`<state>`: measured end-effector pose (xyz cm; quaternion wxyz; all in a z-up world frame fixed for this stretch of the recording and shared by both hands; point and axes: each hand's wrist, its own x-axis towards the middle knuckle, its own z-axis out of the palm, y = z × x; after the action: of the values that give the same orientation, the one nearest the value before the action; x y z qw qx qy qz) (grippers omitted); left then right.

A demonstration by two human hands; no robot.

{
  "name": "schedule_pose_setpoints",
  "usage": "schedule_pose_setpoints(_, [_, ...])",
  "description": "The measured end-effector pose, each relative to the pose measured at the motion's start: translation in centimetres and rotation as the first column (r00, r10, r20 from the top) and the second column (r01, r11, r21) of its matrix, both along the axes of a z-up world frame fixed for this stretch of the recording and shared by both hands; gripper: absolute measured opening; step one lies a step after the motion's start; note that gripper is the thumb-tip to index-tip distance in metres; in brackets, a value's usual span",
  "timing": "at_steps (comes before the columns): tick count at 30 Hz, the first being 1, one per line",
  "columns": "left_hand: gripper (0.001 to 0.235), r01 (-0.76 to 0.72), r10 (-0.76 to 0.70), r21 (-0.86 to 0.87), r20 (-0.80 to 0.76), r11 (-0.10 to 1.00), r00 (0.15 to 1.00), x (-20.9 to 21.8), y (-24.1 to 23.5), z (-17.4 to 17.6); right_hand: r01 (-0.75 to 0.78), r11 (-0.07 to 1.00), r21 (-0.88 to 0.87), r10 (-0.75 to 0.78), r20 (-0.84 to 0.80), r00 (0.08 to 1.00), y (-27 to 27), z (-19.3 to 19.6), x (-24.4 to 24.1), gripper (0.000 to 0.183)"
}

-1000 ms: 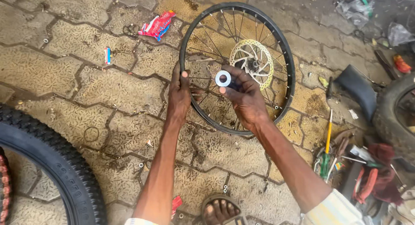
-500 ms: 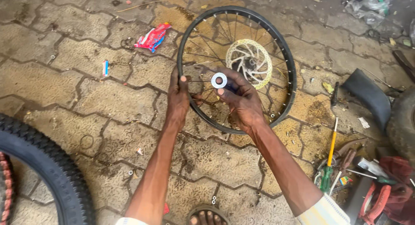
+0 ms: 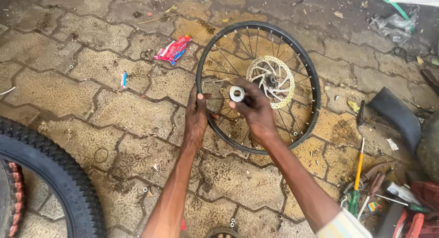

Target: The person removes a rubber rim strip from a motorcycle wheel and then applies a new white rim tape around the rim. The person works by hand, peeling the old strip and wrapping the new tape around the wheel's circumference.

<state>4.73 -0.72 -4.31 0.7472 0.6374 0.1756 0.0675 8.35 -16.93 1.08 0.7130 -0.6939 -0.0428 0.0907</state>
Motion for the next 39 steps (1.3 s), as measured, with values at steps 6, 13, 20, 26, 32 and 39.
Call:
schedule_pose_setpoints(6, [0.058, -0.076, 0.076, -0.042, 0.005, 0.996, 0.997, 0.6, -0.5, -1.6, 0.210, 0.709, -0.673, 0.361, 0.602, 0.712, 4.5, -1.4, 4.7, 0.043])
schedule_pose_setpoints(13, [0.055, -0.114, 0.113, -0.030, -0.040, 0.993, 0.993, 1.1, -0.2, -2.8, 0.176, 0.424, -0.888, 0.592, 0.419, 0.689, 5.5, -1.5, 6.3, 0.031])
schedule_pose_setpoints(20, [0.063, -0.188, 0.181, 0.078, 0.092, 0.979, 0.979, 1.9, -0.1, -5.6, -0.098, 0.601, -0.794, 0.609, 0.375, 0.699, 6.3, -2.2, 7.6, 0.046])
schedule_pose_setpoints(26, [0.063, -0.329, 0.203, 0.289, 0.391, 0.899, 0.898, 2.7, -0.1, -8.5, -0.104, 0.621, -0.777, 0.623, 0.409, 0.667, 6.6, -3.5, 8.7, 0.022])
schedule_pose_setpoints(32, [0.077, -0.177, 0.173, 0.027, 0.119, 0.984, 0.978, 1.9, -0.1, -7.5, -0.165, 0.786, -0.596, 0.561, 0.575, 0.596, 6.2, -5.0, 9.2, 0.013])
schedule_pose_setpoints(39, [0.064, -0.195, 0.186, 0.068, 0.118, 0.978, 0.975, 1.7, 0.1, -5.5, -0.124, 0.444, -0.888, 0.580, 0.178, 0.795, 8.4, -4.7, 10.3, 0.022])
